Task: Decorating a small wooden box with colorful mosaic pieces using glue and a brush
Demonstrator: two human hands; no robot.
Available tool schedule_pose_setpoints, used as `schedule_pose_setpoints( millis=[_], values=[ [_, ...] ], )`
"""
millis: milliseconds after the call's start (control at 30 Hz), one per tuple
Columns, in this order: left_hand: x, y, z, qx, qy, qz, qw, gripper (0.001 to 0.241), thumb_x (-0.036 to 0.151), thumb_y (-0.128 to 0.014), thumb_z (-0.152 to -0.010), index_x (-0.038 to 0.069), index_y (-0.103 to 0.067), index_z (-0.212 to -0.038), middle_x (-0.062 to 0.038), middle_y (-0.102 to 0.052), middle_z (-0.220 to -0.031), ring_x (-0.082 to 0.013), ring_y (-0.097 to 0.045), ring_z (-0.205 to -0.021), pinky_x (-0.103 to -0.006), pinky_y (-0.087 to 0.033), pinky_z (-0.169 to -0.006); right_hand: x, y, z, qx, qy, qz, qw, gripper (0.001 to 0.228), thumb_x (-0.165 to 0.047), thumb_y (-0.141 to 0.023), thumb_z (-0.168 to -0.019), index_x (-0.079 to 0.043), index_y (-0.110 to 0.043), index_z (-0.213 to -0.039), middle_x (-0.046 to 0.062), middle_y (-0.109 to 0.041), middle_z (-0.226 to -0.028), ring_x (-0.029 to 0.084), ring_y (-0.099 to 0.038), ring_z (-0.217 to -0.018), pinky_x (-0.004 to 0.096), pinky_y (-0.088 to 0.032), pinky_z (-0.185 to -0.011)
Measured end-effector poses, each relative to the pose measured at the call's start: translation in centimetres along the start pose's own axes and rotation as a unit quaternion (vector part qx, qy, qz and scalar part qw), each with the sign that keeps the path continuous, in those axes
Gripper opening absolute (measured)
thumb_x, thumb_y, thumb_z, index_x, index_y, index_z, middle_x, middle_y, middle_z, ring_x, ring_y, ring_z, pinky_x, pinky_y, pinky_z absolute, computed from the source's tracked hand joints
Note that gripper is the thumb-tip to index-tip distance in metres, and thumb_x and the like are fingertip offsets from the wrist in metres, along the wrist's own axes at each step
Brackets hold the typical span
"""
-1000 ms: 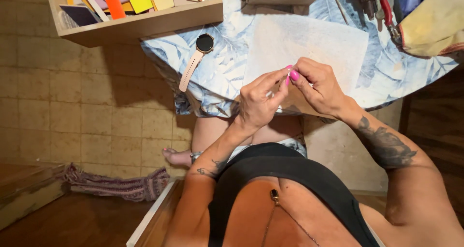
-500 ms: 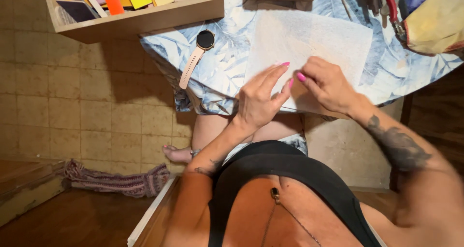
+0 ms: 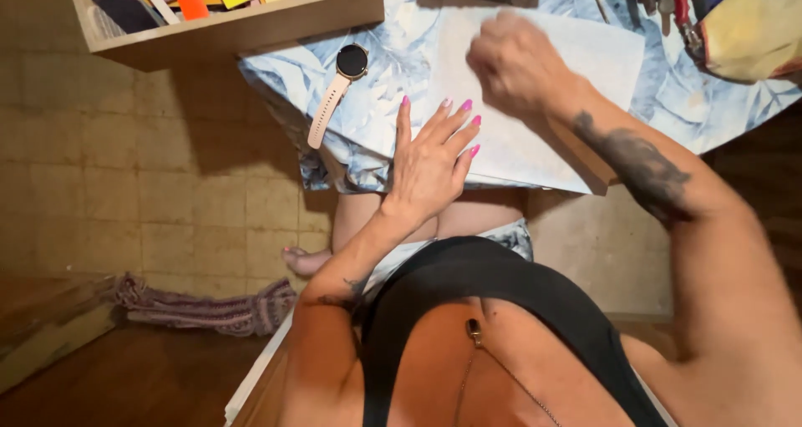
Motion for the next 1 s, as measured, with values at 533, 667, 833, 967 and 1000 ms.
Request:
schedule_pose_setpoints(
  millis=[533,667,833,967,1000],
  values=[
    [1.4,1.5,-2.5,0.132,0.058,0.251,0.957,0.029,0.007,-0.055,-0.079,0.008,-0.055,-0.108,-0.01,-0.06,-0.103,-0.025,-0.06,-0.095,-0.0413,-0.037,-0.092,-0.8,3.9,7.5,0.115,-0.219,-0.196,0.949,0.021,-0.015,-0.042,-0.091,-0.005,-0.05,-0.074,0.008,-0.038,-0.065,0.028,-0.041,-0.061,0.033,-0.037,-0.058],
    [1.2,1.7,-2.9,0.129,0.121,0.35,0.92,0.023,0.007,-0.055,-0.081,0.012,-0.06,-0.103,-0.007,-0.063,-0.099,-0.0206,-0.061,-0.092,-0.0279,-0.051,-0.078,-1.4,4.4,7.4,0.166,-0.257,-0.253,0.918,0.026,-0.02,-0.039,-0.093,-0.006,-0.054,-0.076,0.006,-0.036,-0.065,0.022,-0.041,-0.059,0.029,-0.036,-0.057],
    [0.9,1.3,-3.1,0.134,0.134,0.39,0.901,0.022,0.006,-0.054,-0.08,0.008,-0.061,-0.101,-0.01,-0.063,-0.096,-0.0216,-0.061,-0.09,-0.027,-0.052,-0.074,-2.2,5.6,6.5,0.172,-0.245,-0.255,0.92,0.026,-0.018,-0.038,-0.093,-0.002,-0.05,-0.076,0.008,-0.034,-0.063,0.025,-0.039,-0.056,0.031,-0.035,-0.055],
    [0.9,1.1,-3.2,0.144,0.135,0.404,0.893,0.021,0.004,-0.053,-0.081,0.006,-0.061,-0.1,-0.012,-0.063,-0.095,-0.0209,-0.061,-0.088,-0.0279,-0.052,-0.073,-2.2,6.0,6.3,0.176,-0.241,-0.261,0.918,0.027,-0.018,-0.038,-0.094,-0.001,-0.049,-0.075,0.007,-0.033,-0.062,0.023,-0.038,-0.054,0.03,-0.035,-0.054],
    [0.9,1.1,-3.2,0.142,0.136,0.405,0.893,0.021,0.004,-0.053,-0.081,0.006,-0.061,-0.1,-0.012,-0.063,-0.095,-0.0209,-0.061,-0.088,-0.0279,-0.052,-0.073,-2.2,5.9,6.4,0.176,-0.242,-0.262,0.917,0.027,-0.018,-0.038,-0.094,-0.001,-0.049,-0.075,0.007,-0.033,-0.062,0.023,-0.038,-0.054,0.03,-0.035,-0.054]
  ],
)
Point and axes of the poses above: each hand's wrist, its own z-axis away from the middle knuckle, its own y-axis out of the back of the hand, x = y × z, the point moved 10 cm from there along -z, towards the middle knuckle
